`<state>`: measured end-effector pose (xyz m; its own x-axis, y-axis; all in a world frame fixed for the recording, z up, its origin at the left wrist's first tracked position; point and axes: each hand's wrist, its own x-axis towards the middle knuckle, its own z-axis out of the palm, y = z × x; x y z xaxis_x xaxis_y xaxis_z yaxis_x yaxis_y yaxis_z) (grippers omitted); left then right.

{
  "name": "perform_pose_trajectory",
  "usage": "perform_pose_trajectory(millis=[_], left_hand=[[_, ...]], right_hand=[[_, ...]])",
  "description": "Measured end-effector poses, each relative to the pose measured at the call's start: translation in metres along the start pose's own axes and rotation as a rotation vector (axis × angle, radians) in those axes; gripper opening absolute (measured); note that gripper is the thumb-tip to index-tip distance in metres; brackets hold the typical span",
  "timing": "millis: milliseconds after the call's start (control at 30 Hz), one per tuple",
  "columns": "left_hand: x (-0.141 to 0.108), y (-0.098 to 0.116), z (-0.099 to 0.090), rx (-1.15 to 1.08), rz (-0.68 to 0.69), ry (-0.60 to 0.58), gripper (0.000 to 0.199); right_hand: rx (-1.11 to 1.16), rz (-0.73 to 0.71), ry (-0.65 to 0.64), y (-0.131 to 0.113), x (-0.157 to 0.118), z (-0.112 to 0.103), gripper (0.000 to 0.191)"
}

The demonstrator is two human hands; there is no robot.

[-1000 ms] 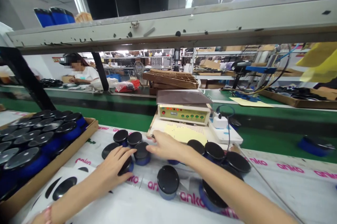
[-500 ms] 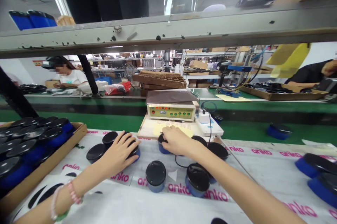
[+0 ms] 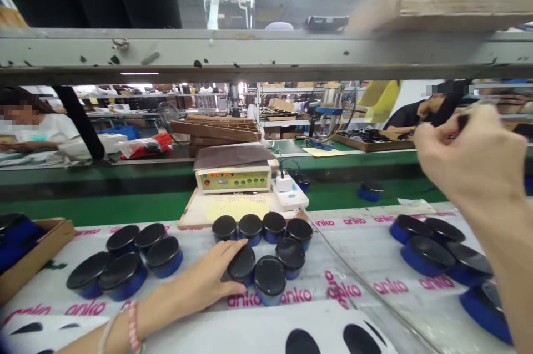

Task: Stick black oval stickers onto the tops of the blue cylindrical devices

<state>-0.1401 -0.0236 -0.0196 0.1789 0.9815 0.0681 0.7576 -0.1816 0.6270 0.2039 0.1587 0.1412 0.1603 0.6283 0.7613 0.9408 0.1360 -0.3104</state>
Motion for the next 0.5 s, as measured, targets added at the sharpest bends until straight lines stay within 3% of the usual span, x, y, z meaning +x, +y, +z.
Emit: perform_pose_trajectory(millis=[100,233,300,367,500], left_hand=[[0.001,-0.002,-0.004,-0.017,0.022,-0.037,0.074],[0.007,-0.01,-0.015,0.074,0.071,0.179,0.034],[0.017,-0.019,-0.017,0.149,0.059,0.256,0.041],[0.028,-0.029,-0.016,0.168,0.046,0.222,0.059],[0.041,-0.037,-0.014,0.123,0.068,0.139,0.058]], right_hand=[[-0.099,0.024,-0.15,0.006,-0.008,0.018,0.017],[0.111,-0.347,-0.603,-0.029,-0.066,0.042,0.012],[0.226,-0.583,-0.826,-0.052,-0.102,0.047,0.008],[0.287,-0.757,-0.986,-0.069,-0.131,0.047,0.013],[0.296,-0.889,-1.125,-0.08,-0.154,0.043,0.027]])
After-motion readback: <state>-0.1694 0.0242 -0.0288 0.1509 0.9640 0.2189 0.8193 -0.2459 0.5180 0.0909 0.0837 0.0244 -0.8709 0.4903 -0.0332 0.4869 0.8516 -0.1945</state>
